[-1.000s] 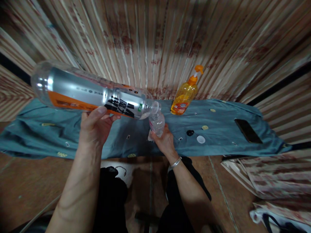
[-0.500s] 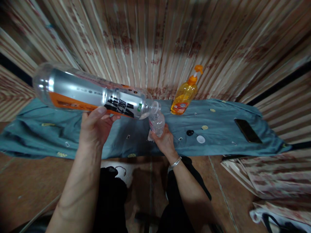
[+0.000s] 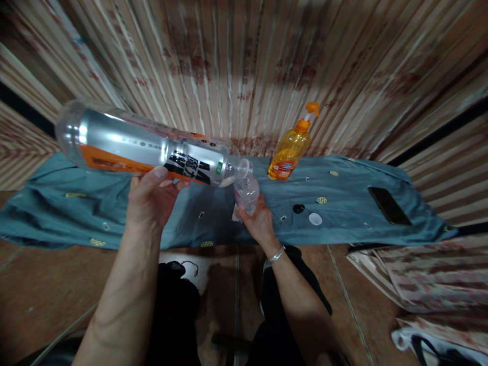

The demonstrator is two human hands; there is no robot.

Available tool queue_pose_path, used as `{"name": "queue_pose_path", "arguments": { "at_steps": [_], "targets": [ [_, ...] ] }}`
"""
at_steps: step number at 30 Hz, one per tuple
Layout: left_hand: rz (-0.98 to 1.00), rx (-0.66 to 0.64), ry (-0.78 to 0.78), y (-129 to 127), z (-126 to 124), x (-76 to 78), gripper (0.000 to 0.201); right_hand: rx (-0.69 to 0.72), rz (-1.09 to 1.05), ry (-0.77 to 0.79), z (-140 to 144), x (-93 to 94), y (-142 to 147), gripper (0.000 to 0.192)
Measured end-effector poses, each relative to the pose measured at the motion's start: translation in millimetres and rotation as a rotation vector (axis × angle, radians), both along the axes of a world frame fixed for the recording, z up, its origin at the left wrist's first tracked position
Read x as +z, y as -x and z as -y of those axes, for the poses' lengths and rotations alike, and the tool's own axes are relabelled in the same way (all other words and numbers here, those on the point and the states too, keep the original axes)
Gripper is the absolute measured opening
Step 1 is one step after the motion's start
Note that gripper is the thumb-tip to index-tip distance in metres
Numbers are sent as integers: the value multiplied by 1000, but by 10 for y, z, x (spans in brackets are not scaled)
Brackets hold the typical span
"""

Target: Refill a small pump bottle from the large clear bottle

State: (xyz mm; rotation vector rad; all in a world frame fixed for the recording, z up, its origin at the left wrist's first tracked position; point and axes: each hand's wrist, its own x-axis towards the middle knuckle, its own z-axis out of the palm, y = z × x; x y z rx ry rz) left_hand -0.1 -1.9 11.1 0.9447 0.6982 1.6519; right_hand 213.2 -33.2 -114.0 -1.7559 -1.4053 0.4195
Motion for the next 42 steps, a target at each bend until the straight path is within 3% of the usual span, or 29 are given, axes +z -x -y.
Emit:
{"name": "queue_pose_path", "arguments": {
  "at_steps": [42],
  "targets": [
    [33, -23, -1, 7, -24, -39, 35, -15, -16, 29, 9, 5, 14, 55]
  ]
}}
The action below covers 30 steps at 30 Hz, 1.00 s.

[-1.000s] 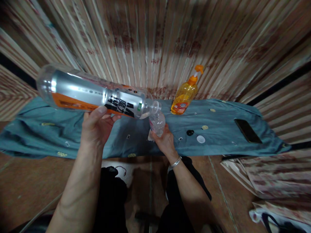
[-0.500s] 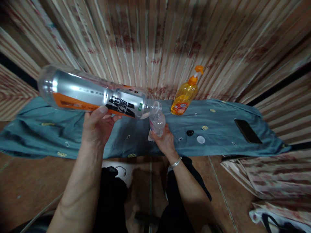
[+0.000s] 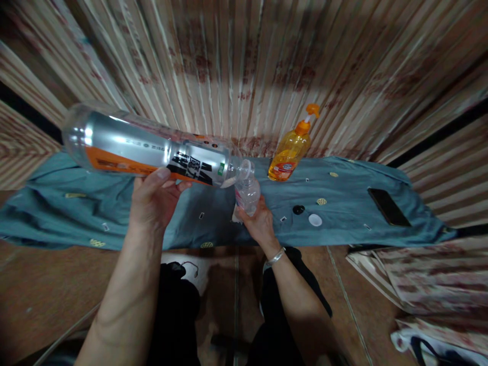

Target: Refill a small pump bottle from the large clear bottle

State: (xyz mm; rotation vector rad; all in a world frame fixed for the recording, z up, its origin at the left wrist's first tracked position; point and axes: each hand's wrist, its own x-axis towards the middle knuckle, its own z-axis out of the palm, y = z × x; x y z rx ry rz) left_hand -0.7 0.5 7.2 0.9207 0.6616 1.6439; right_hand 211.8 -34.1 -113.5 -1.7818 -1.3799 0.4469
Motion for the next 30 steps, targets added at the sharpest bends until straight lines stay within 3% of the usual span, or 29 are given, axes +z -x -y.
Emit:
{"name": "queue_pose_path", "arguments": {
  "at_steps": [30],
  "targets": [
    [-1, 9, 4, -22, 9, 27, 36, -13, 18, 37, 1, 16, 12, 58]
  ]
}}
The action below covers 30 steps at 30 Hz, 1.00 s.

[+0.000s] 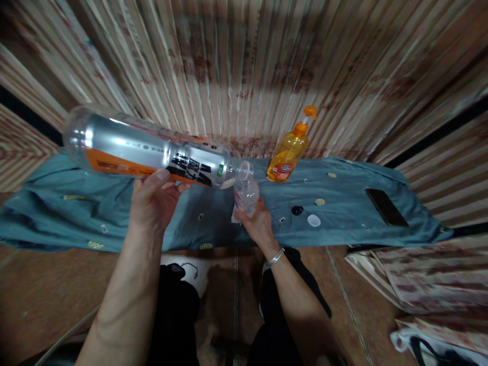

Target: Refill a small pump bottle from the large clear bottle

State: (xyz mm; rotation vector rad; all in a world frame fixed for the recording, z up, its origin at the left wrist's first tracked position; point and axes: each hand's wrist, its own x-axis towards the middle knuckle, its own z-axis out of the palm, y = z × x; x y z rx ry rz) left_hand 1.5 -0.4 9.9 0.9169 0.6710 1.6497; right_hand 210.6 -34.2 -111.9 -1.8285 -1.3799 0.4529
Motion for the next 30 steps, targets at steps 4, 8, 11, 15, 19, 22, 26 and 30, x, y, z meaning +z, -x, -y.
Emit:
{"name": "queue_pose_path", "arguments": {
  "at_steps": [4, 8, 11, 15, 19, 22, 26, 30],
  "targets": [
    [1, -2, -21, -5, 1, 1, 35, -5, 3, 2, -2, 10, 2, 58],
    [13, 12, -4, -1, -1, -5, 37, -12, 4, 3, -2, 3, 0, 59],
    [-1, 5, 13, 5, 3, -2, 36, 5, -5, -15, -3, 1, -5, 58],
    [4, 4, 6, 2, 10, 6, 34, 2, -8, 0, -4, 2, -10, 61],
    [-19, 7, 7, 2, 10, 7, 33, 9, -7, -24, -3, -7, -12, 61],
    [-27, 9, 13, 5, 9, 4, 34, 12, -11, -29, -2, -8, -12, 62],
    [-4, 16, -3, 1, 11, 2, 35, 18, -41, -22, -2, 1, -9, 59],
    [3, 16, 16, 0, 14, 3, 35, 19, -50, -39, -4, 0, -8, 57]
  ]
}}
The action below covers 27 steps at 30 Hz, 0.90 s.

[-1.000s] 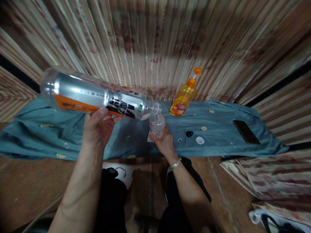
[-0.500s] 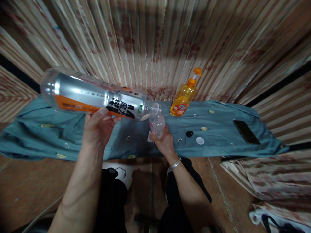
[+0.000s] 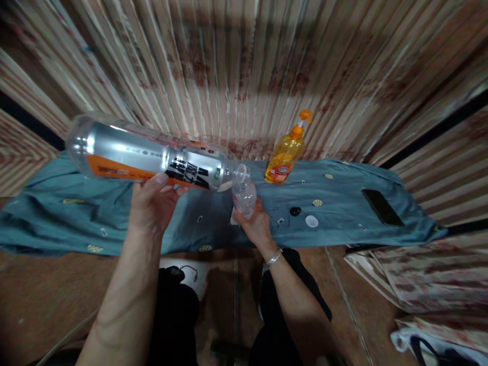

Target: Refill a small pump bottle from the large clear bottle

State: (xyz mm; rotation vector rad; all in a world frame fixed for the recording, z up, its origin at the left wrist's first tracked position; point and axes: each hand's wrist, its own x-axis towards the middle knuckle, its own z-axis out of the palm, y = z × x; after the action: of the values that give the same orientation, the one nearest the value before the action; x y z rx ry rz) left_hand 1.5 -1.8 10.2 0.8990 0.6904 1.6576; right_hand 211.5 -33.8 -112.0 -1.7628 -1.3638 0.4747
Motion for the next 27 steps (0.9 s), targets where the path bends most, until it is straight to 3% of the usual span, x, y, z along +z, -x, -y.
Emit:
{"name": "queue_pose_path", "arguments": {
  "at_steps": [27],
  "targets": [
    [21, 3, 13, 0, -3, 10, 39, -2, -8, 5, -11, 13, 20, 54]
  ]
}}
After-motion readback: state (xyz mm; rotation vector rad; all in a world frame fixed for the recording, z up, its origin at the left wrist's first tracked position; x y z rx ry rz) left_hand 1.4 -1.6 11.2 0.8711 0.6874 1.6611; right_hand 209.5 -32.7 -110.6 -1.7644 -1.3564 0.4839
